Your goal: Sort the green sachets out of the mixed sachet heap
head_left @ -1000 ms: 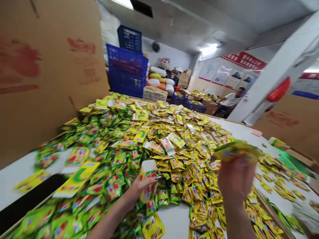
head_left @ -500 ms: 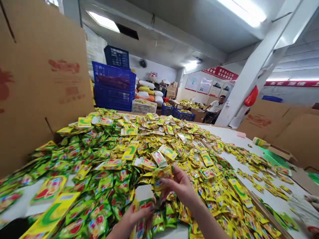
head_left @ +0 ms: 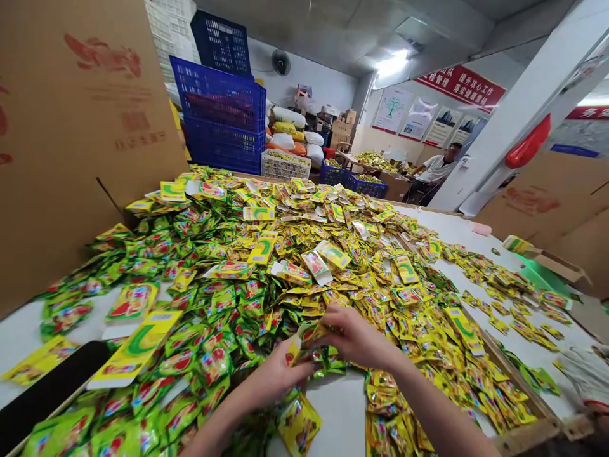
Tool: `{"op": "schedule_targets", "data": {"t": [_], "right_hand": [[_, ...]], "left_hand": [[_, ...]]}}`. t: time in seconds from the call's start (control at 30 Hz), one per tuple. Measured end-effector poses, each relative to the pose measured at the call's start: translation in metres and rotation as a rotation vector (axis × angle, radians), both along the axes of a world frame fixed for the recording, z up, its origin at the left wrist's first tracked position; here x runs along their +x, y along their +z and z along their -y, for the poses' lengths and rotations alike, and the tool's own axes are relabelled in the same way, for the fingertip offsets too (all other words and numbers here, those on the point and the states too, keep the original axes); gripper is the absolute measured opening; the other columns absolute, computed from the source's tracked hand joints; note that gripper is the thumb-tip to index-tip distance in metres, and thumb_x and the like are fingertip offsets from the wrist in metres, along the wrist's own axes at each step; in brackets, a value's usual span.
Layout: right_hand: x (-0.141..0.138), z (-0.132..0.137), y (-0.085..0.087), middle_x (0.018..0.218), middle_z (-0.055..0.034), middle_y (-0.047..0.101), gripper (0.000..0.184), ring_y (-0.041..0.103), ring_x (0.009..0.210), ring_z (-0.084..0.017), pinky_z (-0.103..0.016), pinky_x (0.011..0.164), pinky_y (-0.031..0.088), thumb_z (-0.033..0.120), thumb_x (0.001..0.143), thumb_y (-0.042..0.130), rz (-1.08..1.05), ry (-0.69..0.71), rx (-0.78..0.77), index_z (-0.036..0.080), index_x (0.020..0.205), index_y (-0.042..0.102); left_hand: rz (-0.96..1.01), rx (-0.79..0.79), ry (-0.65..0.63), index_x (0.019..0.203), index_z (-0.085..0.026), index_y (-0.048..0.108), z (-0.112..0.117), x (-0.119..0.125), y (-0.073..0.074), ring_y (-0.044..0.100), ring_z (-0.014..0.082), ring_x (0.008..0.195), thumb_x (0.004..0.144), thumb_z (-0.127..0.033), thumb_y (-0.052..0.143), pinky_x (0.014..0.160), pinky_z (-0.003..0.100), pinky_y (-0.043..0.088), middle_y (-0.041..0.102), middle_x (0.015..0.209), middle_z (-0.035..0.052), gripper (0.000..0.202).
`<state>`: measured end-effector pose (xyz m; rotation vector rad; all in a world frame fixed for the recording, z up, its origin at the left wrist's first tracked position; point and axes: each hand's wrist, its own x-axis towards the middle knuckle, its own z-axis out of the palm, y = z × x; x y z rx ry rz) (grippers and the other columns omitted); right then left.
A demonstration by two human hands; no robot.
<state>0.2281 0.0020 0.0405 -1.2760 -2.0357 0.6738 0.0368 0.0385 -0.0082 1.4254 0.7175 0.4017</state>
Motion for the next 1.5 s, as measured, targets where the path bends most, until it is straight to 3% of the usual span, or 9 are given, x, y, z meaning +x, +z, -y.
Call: {"op": "schedule_targets", "data": {"t": [0.17,0.37,0.6,0.73,0.9,1.03,1.23,1.37,1.5], "right_hand": [[0.001,0.007,0.006,0.084,-0.0041,0.060,0.015,0.053,0.069,-0.011,-0.022,0.062,0.040,0.011,0.087,0.057,0.096,0.176,-0.043,0.016,0.096,0.067],[0.002,0.017,-0.023,0.074,-0.0031,0.064,0.016,0.059,0.068,-0.013,-0.022,0.063,0.046,0.028,0.090,0.060,-0.214,0.013,-0.041,0.016,0.082,0.066],[0.009,0.031,-0.031,0.113,-0.0114,0.064,0.029,0.062,0.072,-0.013,-0.025,0.066,0.053,0.035,0.095,0.054,-0.256,0.227,-0.235,0.018,0.112,0.071],[-0.005,0.037,-0.021,0.076,-0.0061,0.066,0.029,0.061,0.072,-0.016,-0.026,0.069,0.051,0.036,0.095,0.054,-0.250,0.198,-0.120,0.020,0.084,0.074],[0.040,0.056,0.014,0.065,-0.0075,0.062,0.048,0.056,0.058,-0.018,-0.028,0.055,0.044,0.063,0.085,0.054,-0.135,-0.400,0.173,0.022,0.067,0.071],[0.112,0.069,-0.005,0.082,-0.0118,0.066,0.044,0.044,0.051,-0.018,-0.030,0.050,0.028,0.052,0.092,0.044,0.655,-1.135,0.247,0.019,0.090,0.073],[0.074,0.009,-0.062,0.120,-0.0157,0.060,0.025,0.056,0.100,-0.027,-0.038,0.082,0.044,0.029,0.091,0.055,0.740,-0.565,0.442,0.022,0.110,0.070],[0.031,-0.031,-0.061,0.131,-0.0175,0.056,0.019,0.049,0.119,-0.035,-0.049,0.093,0.042,0.014,0.089,0.054,0.714,-0.316,0.554,0.018,0.096,0.072],[0.047,-0.029,-0.048,0.112,-0.0120,0.065,0.021,0.057,0.109,-0.026,-0.042,0.090,0.049,0.021,0.096,0.048,0.313,-0.239,0.548,0.018,0.089,0.068]], "left_hand": [[-0.057,0.082,-0.090,0.090,-0.014,0.051,0.001,0.003,-0.002,0.047,0.0129,0.071,0.066,-0.025,0.057,0.063,0.023,0.041,0.055,0.082,0.0015,0.027],[-0.054,0.046,-0.118,0.106,-0.013,0.053,0.006,0.000,0.007,0.047,0.0129,0.074,0.065,-0.024,0.059,0.068,0.024,0.041,0.056,0.088,0.0015,0.043],[-0.064,0.111,-0.188,0.115,-0.014,0.045,0.010,0.001,0.003,0.053,0.0156,0.084,0.072,-0.032,0.064,0.074,0.026,0.043,0.057,0.096,0.0036,0.050],[-0.109,0.106,-0.241,0.138,-0.015,0.032,0.019,0.003,0.009,0.059,0.0210,0.100,0.070,-0.029,0.070,0.090,0.032,0.046,0.059,0.116,0.0097,0.079],[-0.062,0.577,-0.040,0.147,-0.020,0.036,0.006,-0.001,0.009,0.054,0.0245,0.118,0.083,-0.031,0.065,0.105,0.040,0.041,0.057,0.128,0.0129,0.071],[-0.388,1.098,0.295,0.132,-0.020,0.058,-0.019,-0.010,-0.002,0.033,0.0285,0.139,0.092,-0.019,0.052,0.117,0.051,0.024,0.044,0.145,0.0115,0.041],[-0.381,1.190,0.285,0.095,-0.018,0.068,-0.034,-0.016,-0.011,0.032,0.0283,0.141,0.095,-0.020,0.049,0.115,0.051,0.022,0.063,0.126,0.0041,0.020],[-0.179,0.789,0.464,0.093,-0.015,0.059,-0.034,-0.019,-0.004,0.062,0.0218,0.098,0.097,-0.032,0.043,0.087,0.035,0.047,0.068,0.097,0.0079,0.023],[-0.034,0.468,0.531,0.097,-0.015,0.052,-0.034,-0.019,-0.003,0.058,0.0155,0.064,0.093,-0.040,0.045,0.063,0.027,0.047,0.059,0.070,0.0013,0.026]]}}
